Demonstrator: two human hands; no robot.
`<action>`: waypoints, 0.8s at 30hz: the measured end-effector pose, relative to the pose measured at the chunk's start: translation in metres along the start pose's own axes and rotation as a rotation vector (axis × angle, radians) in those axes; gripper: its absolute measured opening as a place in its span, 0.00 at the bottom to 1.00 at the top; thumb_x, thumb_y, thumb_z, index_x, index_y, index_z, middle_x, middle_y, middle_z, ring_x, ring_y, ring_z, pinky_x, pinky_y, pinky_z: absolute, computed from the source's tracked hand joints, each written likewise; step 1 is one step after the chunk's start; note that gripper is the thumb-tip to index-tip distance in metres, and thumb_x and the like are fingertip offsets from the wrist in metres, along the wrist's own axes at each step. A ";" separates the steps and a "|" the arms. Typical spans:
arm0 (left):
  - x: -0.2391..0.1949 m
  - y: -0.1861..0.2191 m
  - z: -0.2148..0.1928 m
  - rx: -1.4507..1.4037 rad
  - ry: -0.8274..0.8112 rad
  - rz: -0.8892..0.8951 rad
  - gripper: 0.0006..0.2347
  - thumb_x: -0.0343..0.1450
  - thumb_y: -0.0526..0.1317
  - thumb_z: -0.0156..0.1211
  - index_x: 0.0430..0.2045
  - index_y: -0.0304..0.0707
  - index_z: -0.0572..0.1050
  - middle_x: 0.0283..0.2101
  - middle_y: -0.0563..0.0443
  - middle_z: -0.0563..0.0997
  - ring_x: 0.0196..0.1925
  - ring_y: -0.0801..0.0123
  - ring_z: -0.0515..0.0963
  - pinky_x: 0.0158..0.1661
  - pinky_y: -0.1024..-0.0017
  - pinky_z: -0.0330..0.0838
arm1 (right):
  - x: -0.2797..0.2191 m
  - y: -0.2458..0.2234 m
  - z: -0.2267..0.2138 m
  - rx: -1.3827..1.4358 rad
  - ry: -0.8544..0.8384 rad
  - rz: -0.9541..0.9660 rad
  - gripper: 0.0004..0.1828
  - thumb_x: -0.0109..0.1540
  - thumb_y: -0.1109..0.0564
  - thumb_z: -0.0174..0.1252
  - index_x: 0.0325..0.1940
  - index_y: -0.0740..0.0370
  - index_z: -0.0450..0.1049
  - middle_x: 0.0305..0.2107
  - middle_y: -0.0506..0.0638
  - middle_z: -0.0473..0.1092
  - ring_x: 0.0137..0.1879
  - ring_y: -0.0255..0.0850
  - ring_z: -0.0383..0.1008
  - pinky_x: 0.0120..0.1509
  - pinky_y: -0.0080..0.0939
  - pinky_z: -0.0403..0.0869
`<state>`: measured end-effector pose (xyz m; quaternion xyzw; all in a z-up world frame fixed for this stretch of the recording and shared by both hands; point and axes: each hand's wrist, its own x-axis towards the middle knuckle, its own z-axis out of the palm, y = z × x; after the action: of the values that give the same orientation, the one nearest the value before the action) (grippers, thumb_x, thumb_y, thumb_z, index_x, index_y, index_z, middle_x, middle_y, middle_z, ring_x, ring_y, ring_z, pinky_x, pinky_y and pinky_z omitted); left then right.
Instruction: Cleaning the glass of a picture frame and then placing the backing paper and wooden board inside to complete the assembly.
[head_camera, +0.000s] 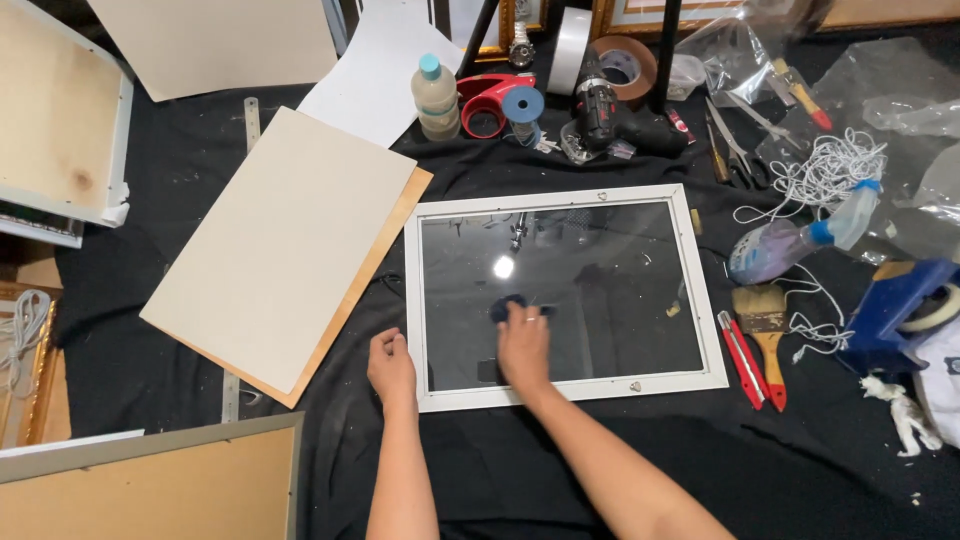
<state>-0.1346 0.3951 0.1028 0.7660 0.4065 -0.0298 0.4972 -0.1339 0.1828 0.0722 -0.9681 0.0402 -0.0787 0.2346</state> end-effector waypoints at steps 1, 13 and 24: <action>0.000 0.002 0.004 -0.003 0.002 -0.003 0.11 0.75 0.44 0.54 0.48 0.47 0.79 0.40 0.51 0.82 0.43 0.61 0.82 0.37 0.65 0.77 | -0.003 -0.018 0.011 -0.001 -0.002 -0.004 0.20 0.64 0.57 0.57 0.60 0.61 0.68 0.41 0.58 0.67 0.43 0.60 0.71 0.46 0.56 0.72; 0.003 0.006 0.012 0.107 -0.170 -0.074 0.14 0.76 0.46 0.51 0.36 0.38 0.82 0.25 0.46 0.85 0.27 0.62 0.85 0.30 0.68 0.82 | 0.044 0.089 -0.048 -0.296 -0.029 -0.294 0.25 0.63 0.46 0.60 0.66 0.30 0.68 0.37 0.44 0.67 0.43 0.45 0.73 0.48 0.47 0.71; -0.007 0.028 0.008 -0.393 -0.263 -0.352 0.21 0.77 0.51 0.47 0.39 0.24 0.75 0.22 0.37 0.79 0.18 0.67 0.75 0.18 0.79 0.72 | 0.074 0.215 -0.037 -0.255 0.368 0.235 0.23 0.64 0.59 0.61 0.65 0.59 0.73 0.47 0.59 0.64 0.49 0.60 0.70 0.53 0.57 0.71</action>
<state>-0.1182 0.3801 0.1226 0.5622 0.4633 -0.1354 0.6715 -0.0766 -0.0331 0.0154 -0.9479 0.2041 -0.2200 0.1068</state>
